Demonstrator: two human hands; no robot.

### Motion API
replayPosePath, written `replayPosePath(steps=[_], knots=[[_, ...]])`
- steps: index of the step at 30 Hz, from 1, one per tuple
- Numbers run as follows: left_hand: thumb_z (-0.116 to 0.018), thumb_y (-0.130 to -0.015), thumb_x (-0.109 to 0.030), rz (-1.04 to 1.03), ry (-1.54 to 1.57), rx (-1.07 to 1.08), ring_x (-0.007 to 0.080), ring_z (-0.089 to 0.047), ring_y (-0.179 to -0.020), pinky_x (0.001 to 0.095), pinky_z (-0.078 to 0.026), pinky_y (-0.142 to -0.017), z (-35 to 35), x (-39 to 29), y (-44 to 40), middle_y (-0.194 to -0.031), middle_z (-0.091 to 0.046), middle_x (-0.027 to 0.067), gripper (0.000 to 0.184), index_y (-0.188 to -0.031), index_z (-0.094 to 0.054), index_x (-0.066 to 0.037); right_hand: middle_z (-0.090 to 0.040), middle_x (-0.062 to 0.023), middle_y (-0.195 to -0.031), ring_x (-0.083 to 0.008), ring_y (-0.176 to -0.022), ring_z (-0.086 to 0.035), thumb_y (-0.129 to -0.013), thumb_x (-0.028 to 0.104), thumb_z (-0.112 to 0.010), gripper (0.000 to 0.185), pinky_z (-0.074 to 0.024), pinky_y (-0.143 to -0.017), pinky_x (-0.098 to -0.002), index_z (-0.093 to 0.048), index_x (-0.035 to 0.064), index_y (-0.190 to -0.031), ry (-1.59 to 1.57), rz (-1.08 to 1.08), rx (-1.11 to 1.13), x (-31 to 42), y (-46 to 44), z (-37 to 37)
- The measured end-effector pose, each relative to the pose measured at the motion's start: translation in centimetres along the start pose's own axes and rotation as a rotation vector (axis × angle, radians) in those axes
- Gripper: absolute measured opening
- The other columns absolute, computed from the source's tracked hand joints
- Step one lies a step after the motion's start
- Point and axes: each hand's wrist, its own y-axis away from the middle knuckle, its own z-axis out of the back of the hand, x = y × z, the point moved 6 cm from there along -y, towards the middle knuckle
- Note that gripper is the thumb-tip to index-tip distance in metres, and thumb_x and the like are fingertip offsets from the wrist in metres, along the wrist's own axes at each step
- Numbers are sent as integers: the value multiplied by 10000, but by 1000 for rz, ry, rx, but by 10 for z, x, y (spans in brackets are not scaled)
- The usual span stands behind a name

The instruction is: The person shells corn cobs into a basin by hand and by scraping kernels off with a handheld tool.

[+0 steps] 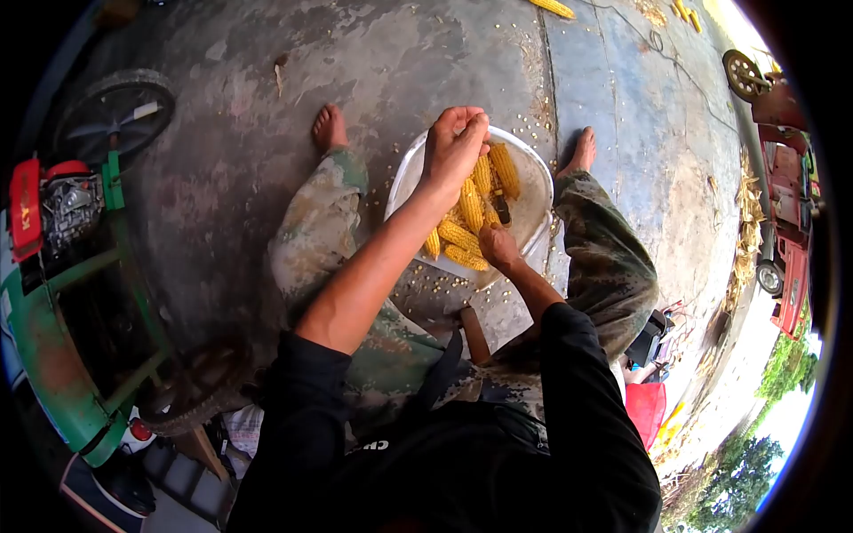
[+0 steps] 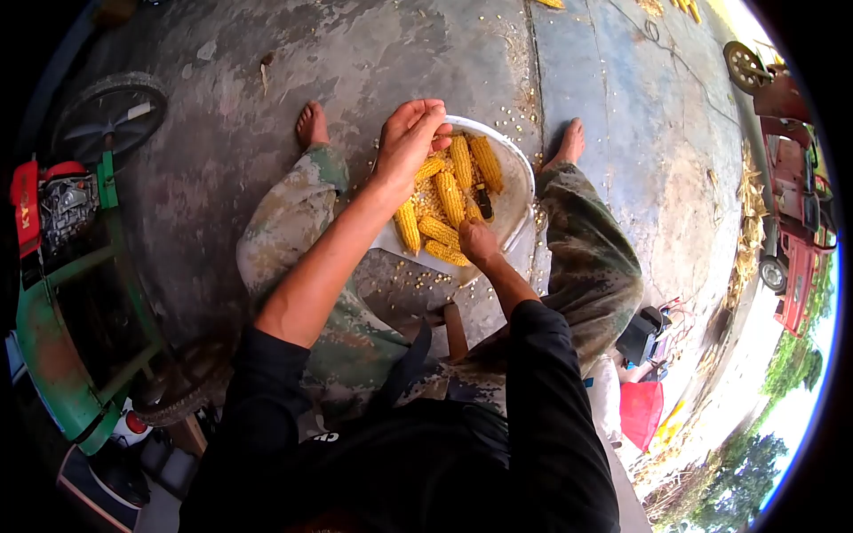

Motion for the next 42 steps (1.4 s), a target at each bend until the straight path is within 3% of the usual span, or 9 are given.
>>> replayPosePath(steps=[5, 10, 17, 23, 26, 29, 33, 38, 42], knots=[[-628, -964, -213, 5, -28, 26, 115, -640, -876, 236, -548, -712, -1, -1, 1, -1026, -622, 39, 256, -1135, -584, -28, -600, -213, -968, -402, -929, -616, -817, 254, -665, 272, -514, -783, -489, -546, 44, -943, 42, 154, 132, 33, 29, -26], [-628, -965, -220, 19, -7, 24, 113, -643, -866, 233, -546, -714, -1, -2, 2, -1024, -622, 39, 265, -1136, -583, -23, -575, -133, -1025, -332, -1043, -567, -750, 301, -747, 447, -481, -841, -460, -521, 70, -1059, 218, 89, 177, 37, 36, -51], [-621, -971, -227, 38, 4, 34, 111, -647, -883, 237, -548, -734, 1, 1, 3, -1022, -629, 35, 261, -1135, -587, -28, -558, -123, -1028, -309, -1041, -549, -742, 236, -698, 367, -448, -848, -442, -530, 93, -1035, 371, 61, 5, 41, 34, -63], [-617, -970, -232, 42, -29, 64, 111, -640, -870, 243, -540, -744, -3, 7, 6, -1008, -637, 35, 247, -1114, -591, -34, -543, -203, -1021, -388, -1017, -543, -692, 286, -710, 484, -460, -867, -475, -498, 22, -1038, 27, 61, -38, 47, 26, -33], [-618, -965, -220, 27, -208, 148, 104, -631, -869, 244, -526, -759, -3, 23, 2, -986, -639, 30, 233, -1108, -593, -37, -565, -228, -910, -382, -888, -567, -717, 359, -728, 524, -460, -766, -454, -491, -6, -1009, -383, -153, -8, 45, 5, -1], [-658, -879, -239, -157, -603, 251, 246, -667, -944, 366, -516, -834, -1, 45, 6, -995, -689, 138, 280, -1045, -638, -14, -612, -137, -848, -251, -781, -589, -706, 356, -765, 536, -470, -707, -388, -552, -11, -1033, -493, -72, -30, 51, -23, 51], [-645, -870, -291, -276, -1161, 398, 370, -612, -1091, 425, -463, -982, -2, 47, 33, -1120, -647, 218, 430, -1173, -610, 13, -626, -52, -959, -138, -909, -588, -777, 213, -771, 456, -489, -837, -328, -604, 38, -1163, -695, 82, 66, 74, -29, 117], [-639, -869, -290, -134, -1157, 457, 390, -602, -1129, 438, -462, -984, 6, 53, 38, -1175, -633, 260, 473, -1207, -600, 40, -652, -126, -1077, -248, -983, -608, -741, 208, -766, 490, -506, -850, -355, -613, 76, -1188, -572, 301, 3, 93, -23, 159], [-642, -833, -281, 16, -1176, 470, 400, -619, -1114, 434, -479, -969, 5, 43, 37, -1137, -645, 295, 539, -1241, -586, 67, -632, -67, -1028, -155, -956, -614, -806, 130, -734, 463, -508, -819, -319, -592, 55, -1240, -432, 399, -26, 99, -20, 173]])
